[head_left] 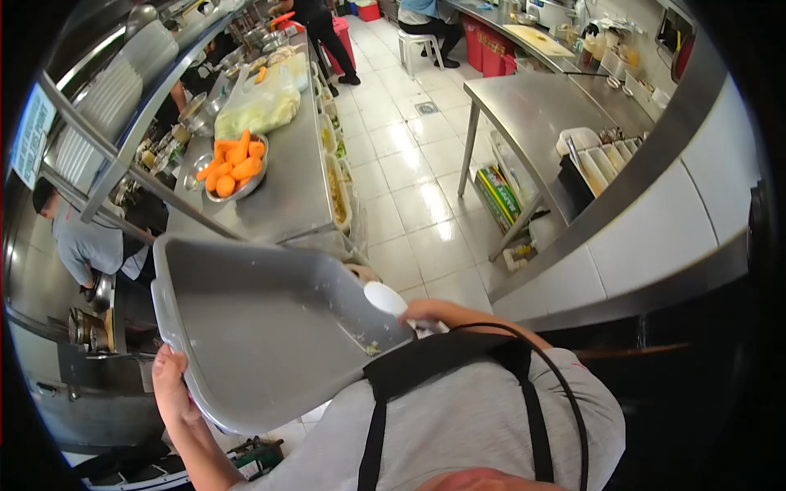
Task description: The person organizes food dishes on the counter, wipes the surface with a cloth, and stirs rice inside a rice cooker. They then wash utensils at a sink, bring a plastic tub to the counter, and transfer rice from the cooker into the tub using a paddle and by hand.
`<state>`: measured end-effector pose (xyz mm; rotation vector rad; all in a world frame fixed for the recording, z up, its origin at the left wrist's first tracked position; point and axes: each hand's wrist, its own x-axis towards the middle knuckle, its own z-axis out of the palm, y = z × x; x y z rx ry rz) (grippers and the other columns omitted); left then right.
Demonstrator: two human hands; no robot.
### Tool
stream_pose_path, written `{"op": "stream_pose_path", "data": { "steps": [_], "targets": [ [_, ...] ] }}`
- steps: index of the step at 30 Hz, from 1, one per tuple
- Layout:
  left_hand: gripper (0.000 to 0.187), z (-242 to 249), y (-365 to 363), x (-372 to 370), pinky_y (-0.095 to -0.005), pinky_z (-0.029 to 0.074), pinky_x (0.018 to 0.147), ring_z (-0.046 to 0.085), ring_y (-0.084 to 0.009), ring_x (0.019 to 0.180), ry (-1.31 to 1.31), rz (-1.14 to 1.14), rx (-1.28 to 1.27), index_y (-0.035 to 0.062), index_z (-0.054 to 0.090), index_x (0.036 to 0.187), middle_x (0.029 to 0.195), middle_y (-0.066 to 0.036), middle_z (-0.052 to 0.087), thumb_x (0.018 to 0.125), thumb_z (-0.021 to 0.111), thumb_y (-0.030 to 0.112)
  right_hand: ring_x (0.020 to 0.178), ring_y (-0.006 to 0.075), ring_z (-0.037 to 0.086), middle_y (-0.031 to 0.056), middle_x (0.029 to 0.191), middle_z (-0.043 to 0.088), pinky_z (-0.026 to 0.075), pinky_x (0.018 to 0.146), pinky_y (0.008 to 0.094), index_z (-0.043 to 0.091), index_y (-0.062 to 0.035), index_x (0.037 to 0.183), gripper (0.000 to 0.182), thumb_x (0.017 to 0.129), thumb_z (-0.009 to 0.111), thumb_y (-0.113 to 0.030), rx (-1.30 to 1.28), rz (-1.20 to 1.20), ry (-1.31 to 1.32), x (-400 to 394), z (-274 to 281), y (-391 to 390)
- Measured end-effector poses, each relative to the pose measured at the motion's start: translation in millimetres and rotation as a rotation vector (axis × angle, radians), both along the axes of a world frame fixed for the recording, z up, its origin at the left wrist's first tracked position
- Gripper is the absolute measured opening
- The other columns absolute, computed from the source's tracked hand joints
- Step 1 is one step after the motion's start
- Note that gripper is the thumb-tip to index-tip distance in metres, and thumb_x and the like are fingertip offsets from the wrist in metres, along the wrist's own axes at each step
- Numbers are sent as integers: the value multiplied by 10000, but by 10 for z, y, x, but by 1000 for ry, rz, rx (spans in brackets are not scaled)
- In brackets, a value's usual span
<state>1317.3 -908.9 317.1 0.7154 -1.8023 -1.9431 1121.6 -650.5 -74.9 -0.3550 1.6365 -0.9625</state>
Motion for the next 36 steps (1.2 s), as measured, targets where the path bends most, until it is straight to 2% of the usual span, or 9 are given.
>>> {"op": "stream_pose_path", "data": {
  "steps": [3,9,13,14,16,21,27,32,36],
  "targets": [
    [174,-109,245,-153,-214,433,446,501,-114,476,-27,67,30,2,503,872,664,-63,550,727,427,59,755,211,511,115,844,563,407,689,348,592,23,874,405,640,634,-305,44,7,-67,105,19,85],
    [219,-412,938,-351,-213,432,446,503,-114,483,-62,328,83,-3,491,908,670,-63,546,715,411,61,722,195,527,89,780,588,431,661,341,613,-21,868,455,588,612,-380,188,107,154,-856,-10,869],
    [341,-907,1230,-399,-333,458,675,546,-222,794,-114,379,472,-5,457,1021,898,-116,555,741,418,184,610,189,555,114,725,593,457,484,312,602,-27,812,306,602,628,-248,113,-235,463,-2297,-277,1669],
    [364,-1109,1266,-387,-352,443,715,527,-236,854,-127,303,549,-2,459,1029,942,-120,545,733,428,208,600,193,557,133,716,587,455,505,305,580,-5,844,296,634,596,-213,246,-215,742,-2366,660,1795],
    [361,-1404,1473,-563,-348,443,701,536,-238,830,-173,234,686,-2,489,980,907,-116,558,701,449,223,745,228,579,166,805,592,455,609,341,550,-4,925,304,695,546,-203,302,-346,688,-2670,1596,1993],
    [319,-2575,1615,-944,-327,480,535,574,-227,662,-242,-7,1228,13,521,919,810,-100,584,668,488,208,708,253,565,154,766,586,428,646,328,562,-24,857,225,677,541,-157,9,-860,961,-3239,2553,2148],
    [291,-2790,1732,-2049,-279,481,465,585,-213,622,-287,-37,930,-6,524,849,741,-109,591,685,447,221,613,181,532,89,665,555,407,573,283,532,-49,781,154,635,539,-98,-277,-1010,1085,-3744,3097,2228],
    [384,-2864,1499,-3260,-400,477,691,562,-306,782,-215,-133,773,-36,468,1021,903,-179,557,711,516,184,571,93,454,11,635,498,364,516,239,531,-62,765,168,604,567,-93,-399,-1169,1160,-4399,3209,2404],
    [369,-2635,1259,-4418,-331,474,683,549,-228,807,-124,-195,687,-4,406,1075,947,-127,524,724,468,90,574,86,441,2,645,489,356,521,229,532,-54,786,178,621,578,-104,-424,-1335,1186,-5042,3130,2599]
  ]
}}
